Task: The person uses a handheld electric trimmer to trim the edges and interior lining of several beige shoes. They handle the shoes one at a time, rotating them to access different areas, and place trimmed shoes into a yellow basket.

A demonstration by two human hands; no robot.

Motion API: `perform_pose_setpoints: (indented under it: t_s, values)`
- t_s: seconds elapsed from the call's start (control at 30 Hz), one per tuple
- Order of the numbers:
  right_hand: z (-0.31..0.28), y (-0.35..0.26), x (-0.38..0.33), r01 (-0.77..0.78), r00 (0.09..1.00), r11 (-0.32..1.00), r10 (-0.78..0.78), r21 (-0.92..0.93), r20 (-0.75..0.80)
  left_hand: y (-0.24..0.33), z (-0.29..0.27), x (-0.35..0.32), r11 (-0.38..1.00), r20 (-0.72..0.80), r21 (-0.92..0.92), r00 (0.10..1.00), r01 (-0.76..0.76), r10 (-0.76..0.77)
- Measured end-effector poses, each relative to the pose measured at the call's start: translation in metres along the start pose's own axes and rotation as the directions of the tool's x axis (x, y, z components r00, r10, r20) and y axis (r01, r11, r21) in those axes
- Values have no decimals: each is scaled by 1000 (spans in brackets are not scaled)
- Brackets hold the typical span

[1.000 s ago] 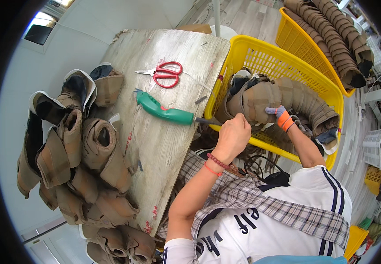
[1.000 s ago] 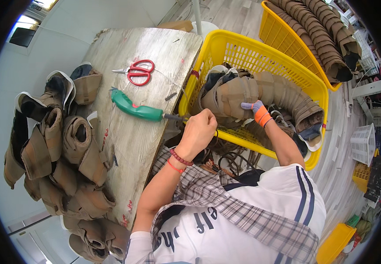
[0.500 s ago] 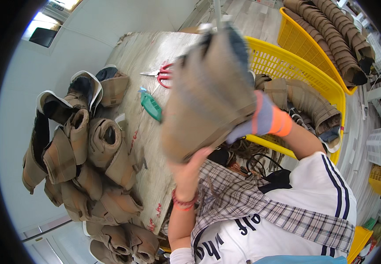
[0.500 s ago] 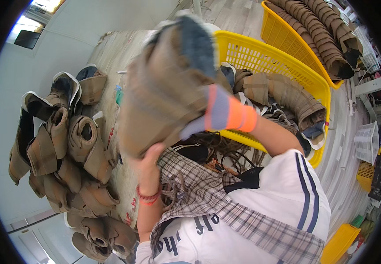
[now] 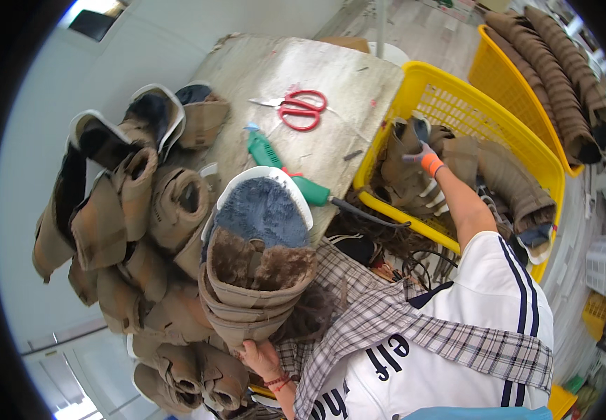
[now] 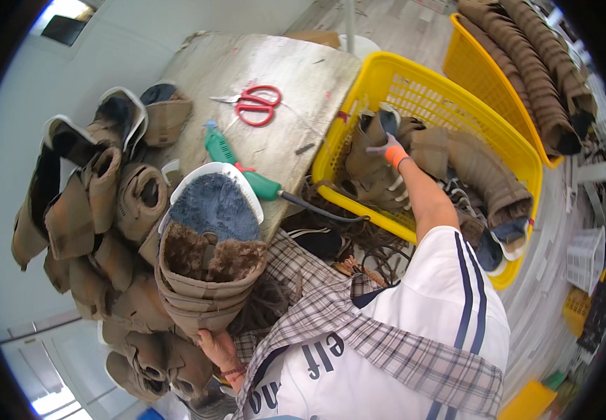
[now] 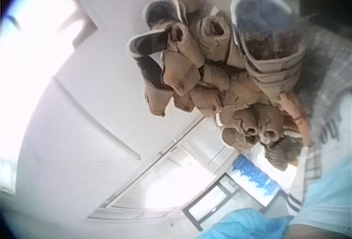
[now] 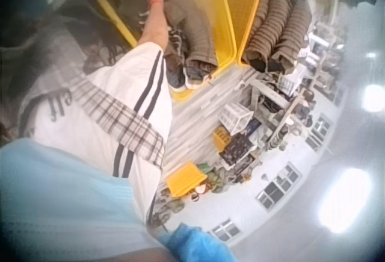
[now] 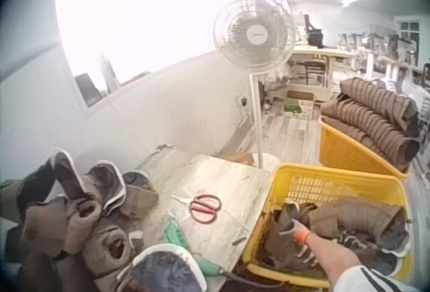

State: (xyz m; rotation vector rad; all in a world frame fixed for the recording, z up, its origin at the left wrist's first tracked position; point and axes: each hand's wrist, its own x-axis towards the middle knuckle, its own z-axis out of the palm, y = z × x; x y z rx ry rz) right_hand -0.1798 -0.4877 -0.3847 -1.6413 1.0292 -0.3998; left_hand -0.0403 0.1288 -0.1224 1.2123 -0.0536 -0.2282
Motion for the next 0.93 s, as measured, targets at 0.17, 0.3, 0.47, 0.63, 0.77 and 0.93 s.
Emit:
perform_pose_setpoints:
  t_s: [0.17,0.3,0.47,0.63,0.77,0.93]
  values:
    - [69,-21,-22,-68,995,907,90,-416,35,1,-2,6,997,81,-69,996,28,-23]
    - [22,-66,-51,-112,982,972,77,-204,-174,3,-1,9,996,116,-91,993,-12,23]
    - [-80,-183,-80,232,933,965,-184,125,-309,3,-5,9,994,109,-113,994,-17,29]
    - [-94,-322,-77,514,858,857,-514,37,-16,14,-3,23,986,131,-160,989,-40,61]
    - [-26,-390,-21,447,852,894,-425,-3,307,24,-12,29,990,-71,-30,988,139,-141]
    - [52,-374,34,455,784,628,-618,-632,-50,22,-32,32,996,124,-86,992,8,3]
